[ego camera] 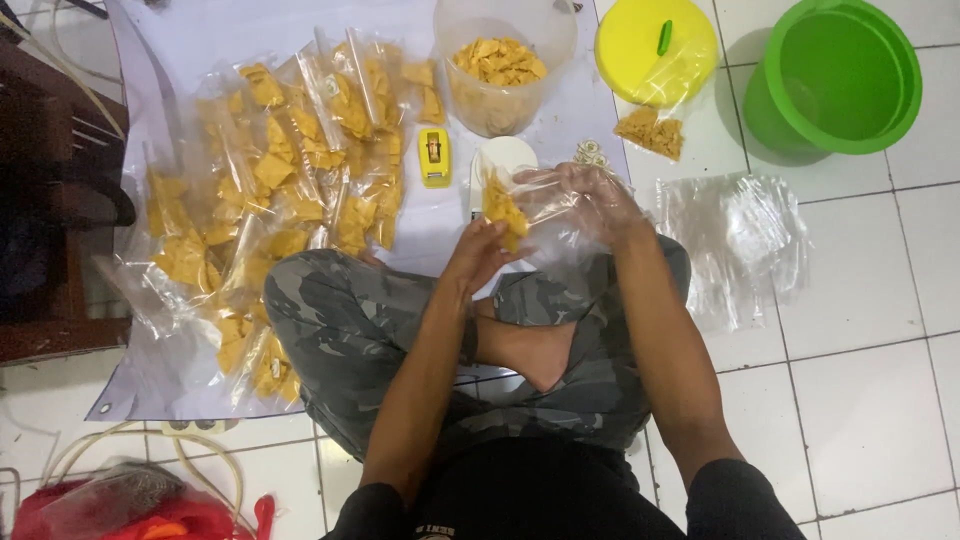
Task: Weighing and packing chips into individual plastic bags manually.
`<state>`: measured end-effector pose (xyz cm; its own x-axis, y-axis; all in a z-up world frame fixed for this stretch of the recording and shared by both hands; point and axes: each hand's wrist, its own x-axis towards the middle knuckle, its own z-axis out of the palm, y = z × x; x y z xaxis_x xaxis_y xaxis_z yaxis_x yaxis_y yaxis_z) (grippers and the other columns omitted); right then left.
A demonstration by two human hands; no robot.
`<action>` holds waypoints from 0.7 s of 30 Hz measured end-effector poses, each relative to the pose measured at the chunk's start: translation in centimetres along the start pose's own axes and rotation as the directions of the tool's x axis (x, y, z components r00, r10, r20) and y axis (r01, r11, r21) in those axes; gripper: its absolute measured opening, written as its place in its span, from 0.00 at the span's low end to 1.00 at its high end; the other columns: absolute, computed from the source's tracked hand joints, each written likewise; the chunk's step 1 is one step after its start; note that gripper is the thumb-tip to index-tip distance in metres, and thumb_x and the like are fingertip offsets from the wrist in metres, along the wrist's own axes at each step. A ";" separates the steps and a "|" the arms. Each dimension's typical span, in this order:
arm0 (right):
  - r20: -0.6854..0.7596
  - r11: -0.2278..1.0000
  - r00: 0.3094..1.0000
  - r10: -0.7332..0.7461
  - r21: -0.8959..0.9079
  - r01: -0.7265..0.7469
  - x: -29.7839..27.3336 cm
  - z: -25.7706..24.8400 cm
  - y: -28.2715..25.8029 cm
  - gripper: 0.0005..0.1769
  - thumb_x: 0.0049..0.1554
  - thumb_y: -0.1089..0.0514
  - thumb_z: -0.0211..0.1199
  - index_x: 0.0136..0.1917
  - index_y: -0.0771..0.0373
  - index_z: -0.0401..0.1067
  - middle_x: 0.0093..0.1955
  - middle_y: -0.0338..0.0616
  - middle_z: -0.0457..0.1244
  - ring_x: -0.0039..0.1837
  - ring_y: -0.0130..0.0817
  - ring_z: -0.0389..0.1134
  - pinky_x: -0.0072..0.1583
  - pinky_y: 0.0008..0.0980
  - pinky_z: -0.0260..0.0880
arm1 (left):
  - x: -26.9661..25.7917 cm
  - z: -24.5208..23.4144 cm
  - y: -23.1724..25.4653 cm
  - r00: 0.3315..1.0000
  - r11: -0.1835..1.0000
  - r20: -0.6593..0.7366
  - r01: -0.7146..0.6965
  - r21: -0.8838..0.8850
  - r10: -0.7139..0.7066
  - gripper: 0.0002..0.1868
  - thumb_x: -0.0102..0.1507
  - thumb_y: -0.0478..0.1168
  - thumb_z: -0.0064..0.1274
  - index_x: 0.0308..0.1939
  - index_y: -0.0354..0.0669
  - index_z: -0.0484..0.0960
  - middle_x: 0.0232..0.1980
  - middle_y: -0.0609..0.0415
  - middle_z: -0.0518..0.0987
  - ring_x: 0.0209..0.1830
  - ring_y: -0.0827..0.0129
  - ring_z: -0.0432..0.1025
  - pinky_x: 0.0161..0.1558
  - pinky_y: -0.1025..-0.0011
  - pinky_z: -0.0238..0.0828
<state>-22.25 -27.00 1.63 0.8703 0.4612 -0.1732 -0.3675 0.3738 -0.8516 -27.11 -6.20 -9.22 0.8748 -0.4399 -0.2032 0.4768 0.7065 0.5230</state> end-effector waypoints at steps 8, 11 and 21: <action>-0.059 0.970 0.998 0.001 -0.241 -0.015 -0.6 -0.6 -1.4 0.09 0.54 0.54 0.56 0.39 0.61 0.67 0.42 0.49 0.66 0.43 0.40 0.70 0.45 0.40 0.74 | -1.3 2.9 6.2 0.989 0.892 0.075 0.082 0.444 -0.128 0.27 0.58 0.38 0.68 0.57 0.35 0.75 0.43 0.44 0.82 0.37 0.57 0.81 0.39 0.56 0.84; -0.086 0.861 0.995 -0.042 -0.509 -0.008 1.3 -5.3 1.6 0.13 0.58 0.52 0.50 0.39 0.62 0.68 0.40 0.46 0.60 0.45 0.38 0.66 0.46 0.37 0.69 | -0.7 4.0 7.5 0.997 0.839 -0.046 0.078 0.538 -0.063 0.23 0.61 0.44 0.66 0.54 0.34 0.78 0.40 0.47 0.82 0.34 0.63 0.81 0.37 0.61 0.83; -0.548 0.979 0.834 0.070 -0.122 -0.163 0.6 -0.2 -0.5 0.18 0.61 0.43 0.56 0.58 0.54 0.69 0.62 0.50 0.69 0.55 0.44 0.75 0.56 0.41 0.78 | 3.9 5.4 14.9 0.915 0.177 -0.091 0.022 0.984 0.393 0.21 0.62 0.55 0.63 0.43 0.39 0.83 0.36 0.40 0.83 0.40 0.48 0.81 0.42 0.52 0.75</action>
<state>-21.47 -27.13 1.87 0.8793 -0.0304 -0.4753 -0.4615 0.1924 -0.8660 -17.04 -0.38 2.30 0.9957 -0.0740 -0.0555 0.0184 -0.4300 0.9026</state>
